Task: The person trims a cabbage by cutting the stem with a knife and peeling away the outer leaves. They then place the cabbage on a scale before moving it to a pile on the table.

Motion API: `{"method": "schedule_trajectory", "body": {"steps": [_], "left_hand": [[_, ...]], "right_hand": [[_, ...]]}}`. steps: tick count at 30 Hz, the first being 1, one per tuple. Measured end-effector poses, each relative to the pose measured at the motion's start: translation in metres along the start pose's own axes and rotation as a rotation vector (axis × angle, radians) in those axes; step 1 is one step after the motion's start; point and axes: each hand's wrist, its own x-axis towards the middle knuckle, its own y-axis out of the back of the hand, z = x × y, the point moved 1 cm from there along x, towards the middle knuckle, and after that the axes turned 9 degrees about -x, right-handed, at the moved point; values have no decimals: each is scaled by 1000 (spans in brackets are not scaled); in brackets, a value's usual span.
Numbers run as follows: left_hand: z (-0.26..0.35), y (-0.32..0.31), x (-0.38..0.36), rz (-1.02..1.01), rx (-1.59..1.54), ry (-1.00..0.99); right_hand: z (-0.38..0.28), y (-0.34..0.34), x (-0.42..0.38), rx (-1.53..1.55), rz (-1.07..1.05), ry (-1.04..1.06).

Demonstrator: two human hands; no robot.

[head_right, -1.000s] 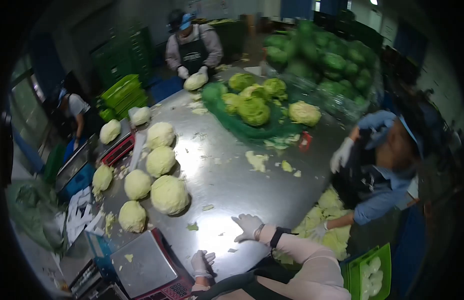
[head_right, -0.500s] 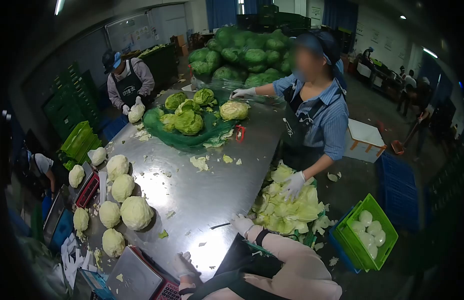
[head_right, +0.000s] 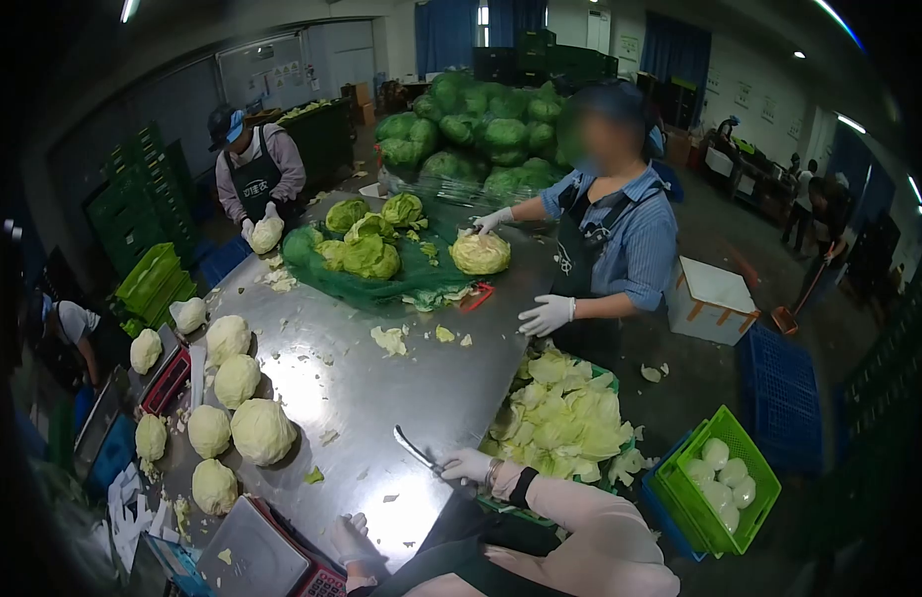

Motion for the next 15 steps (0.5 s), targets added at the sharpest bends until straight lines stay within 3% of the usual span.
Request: {"method": "schedule_trajectory", "body": {"steps": [4,6,10,15], "left_hand": [[-9,15,20,11,-23,106],[-1,11,12,32,-9,122],[16,0,-12,79,24,170],[39,-28,-41,163,42,227]], "right_hand": [[-24,-21,-27,218,-239,-117],[-14,-22,-21,290,-384,-79],[9,-8,11,344,-420,-29],[0,20,42,694,-342,36]]}}
